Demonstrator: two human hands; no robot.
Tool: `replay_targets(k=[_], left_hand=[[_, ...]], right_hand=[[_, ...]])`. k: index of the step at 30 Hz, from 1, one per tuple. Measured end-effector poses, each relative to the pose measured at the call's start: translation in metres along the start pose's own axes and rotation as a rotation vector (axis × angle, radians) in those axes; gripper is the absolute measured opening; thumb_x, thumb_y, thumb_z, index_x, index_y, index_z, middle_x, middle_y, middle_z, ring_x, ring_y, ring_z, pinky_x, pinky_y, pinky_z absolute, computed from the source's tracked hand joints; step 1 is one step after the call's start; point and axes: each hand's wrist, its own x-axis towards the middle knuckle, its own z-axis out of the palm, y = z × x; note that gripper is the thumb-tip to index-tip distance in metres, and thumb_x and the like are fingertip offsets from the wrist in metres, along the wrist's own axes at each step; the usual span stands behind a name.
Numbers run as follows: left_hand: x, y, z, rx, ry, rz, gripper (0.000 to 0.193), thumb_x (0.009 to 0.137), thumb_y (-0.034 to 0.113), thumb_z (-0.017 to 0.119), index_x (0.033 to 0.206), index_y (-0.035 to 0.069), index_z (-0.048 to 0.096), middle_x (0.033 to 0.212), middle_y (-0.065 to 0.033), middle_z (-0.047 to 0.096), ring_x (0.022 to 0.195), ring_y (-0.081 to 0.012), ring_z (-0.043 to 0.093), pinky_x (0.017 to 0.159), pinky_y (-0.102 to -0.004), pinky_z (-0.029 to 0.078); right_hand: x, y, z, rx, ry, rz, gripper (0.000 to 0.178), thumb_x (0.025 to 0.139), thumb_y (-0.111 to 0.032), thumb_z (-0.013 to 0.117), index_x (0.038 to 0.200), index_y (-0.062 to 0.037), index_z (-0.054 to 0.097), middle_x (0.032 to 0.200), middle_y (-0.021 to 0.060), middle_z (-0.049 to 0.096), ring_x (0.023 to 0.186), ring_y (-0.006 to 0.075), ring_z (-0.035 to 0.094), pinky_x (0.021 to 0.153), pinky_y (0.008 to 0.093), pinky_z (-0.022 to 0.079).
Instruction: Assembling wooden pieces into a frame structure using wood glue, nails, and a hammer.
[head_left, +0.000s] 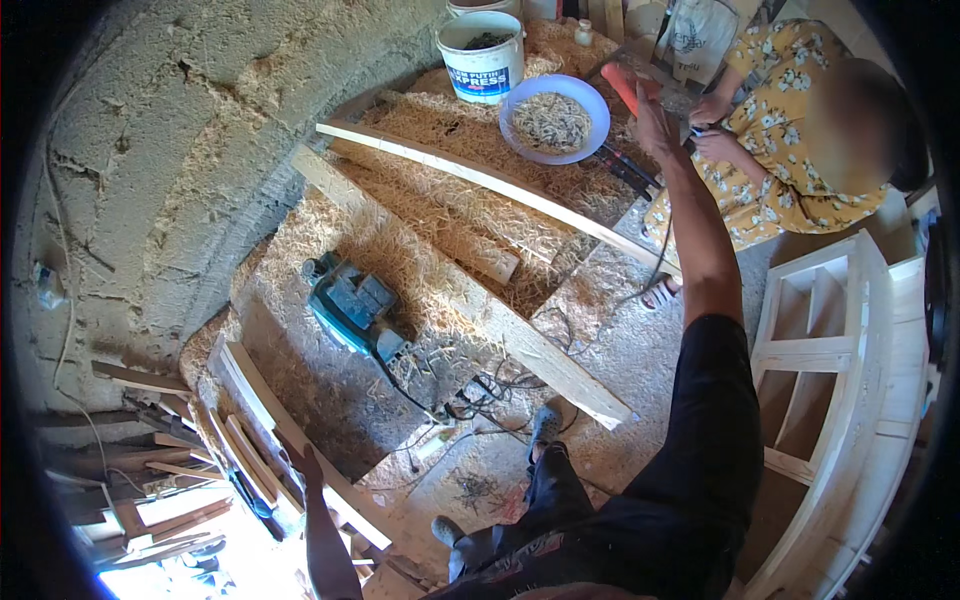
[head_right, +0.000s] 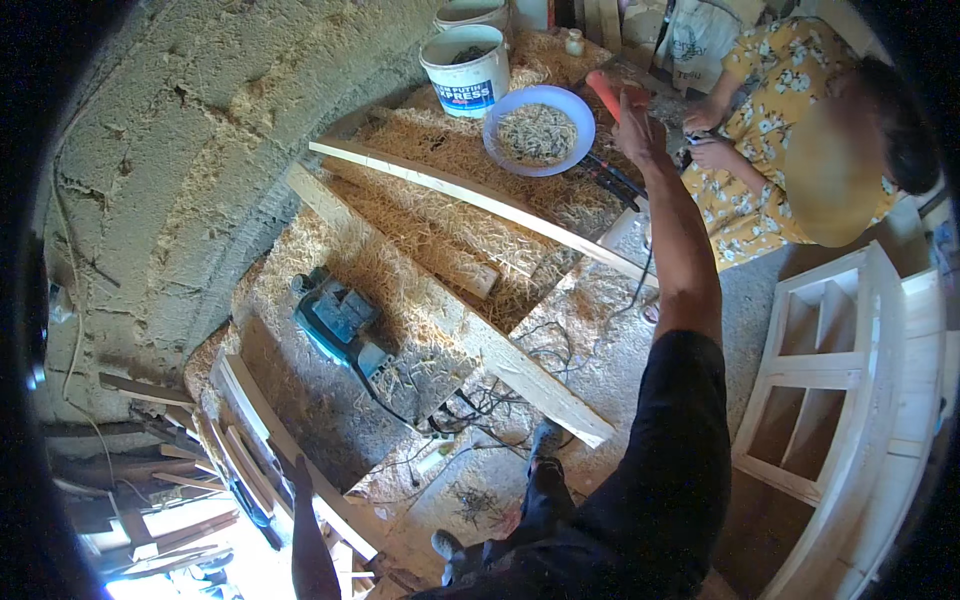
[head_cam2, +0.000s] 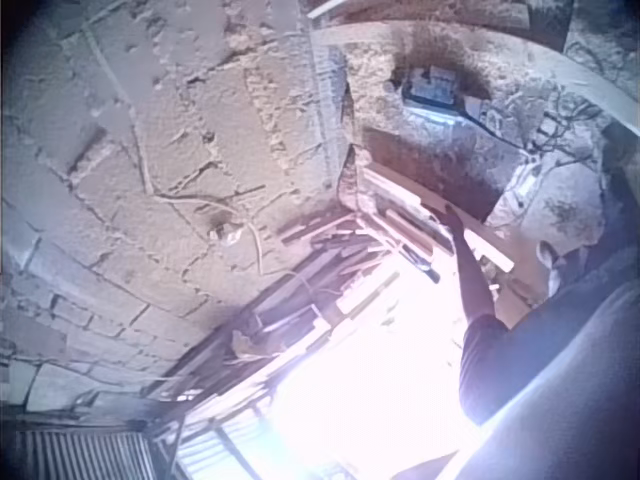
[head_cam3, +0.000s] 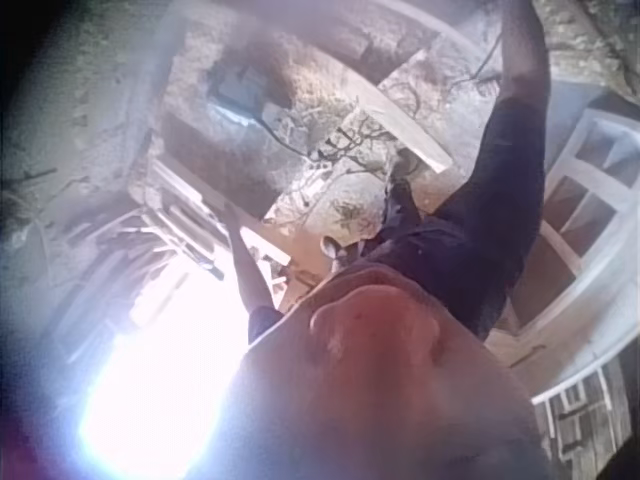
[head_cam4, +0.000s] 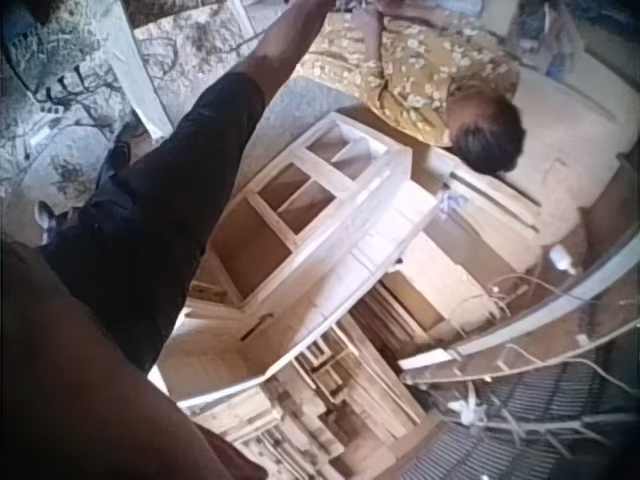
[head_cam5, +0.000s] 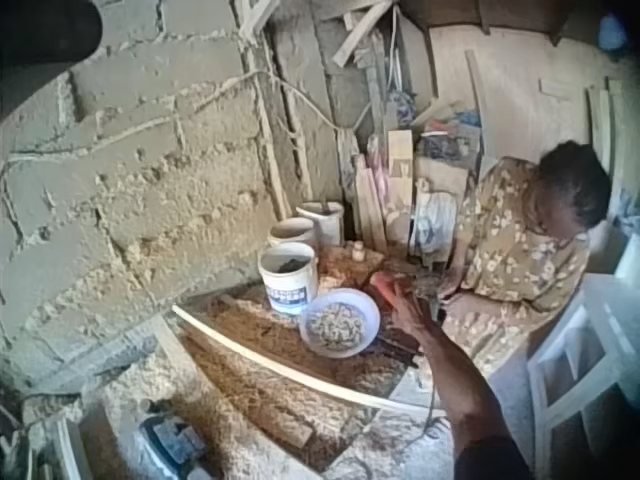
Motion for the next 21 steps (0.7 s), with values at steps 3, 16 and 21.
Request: replay_targets(k=[3,16,21], left_hand=[[0.012,0.007,-0.008,0.108,-0.03,-0.101,0.087,0.095,0.041,0.056,0.163,0.008,0.012,0.17,-0.0147,0.015,0.156,-0.0327,0.016,0.124,-0.0557,0.001],[-0.004,-0.045,0.024,0.217,0.087,-0.009,0.098,0.09,0.053,0.067,0.163,0.014,0.015,0.154,-0.0265,0.039,0.14,-0.0424,0.039,0.115,-0.051,0.033],[0.034,0.081,-0.051,0.189,-0.037,-0.519,0.124,0.073,0.08,0.067,0.163,0.014,0.013,0.152,-0.0318,0.038,0.132,-0.0485,0.049,0.104,-0.0545,0.045]], right_hand=[[-0.016,-0.017,-0.031,0.054,0.22,-0.065,0.085,0.087,-0.024,0.071,0.159,-0.0152,0.026,0.134,0.0262,0.06,0.106,0.0447,0.067,0.082,0.0522,0.054],[-0.382,-0.133,-0.204,1.309,0.159,0.181,0.036,0.091,-0.012,0.074,0.122,-0.0013,0.06,0.098,0.0044,0.064,0.077,0.0095,0.058,0.061,0.0247,0.05],[-0.521,-0.184,-0.2,1.204,-0.18,0.188,0.022,0.091,-0.011,0.068,0.11,-0.0006,0.065,0.071,0.0024,0.06,0.05,0.009,0.051,0.043,0.0234,0.038]])
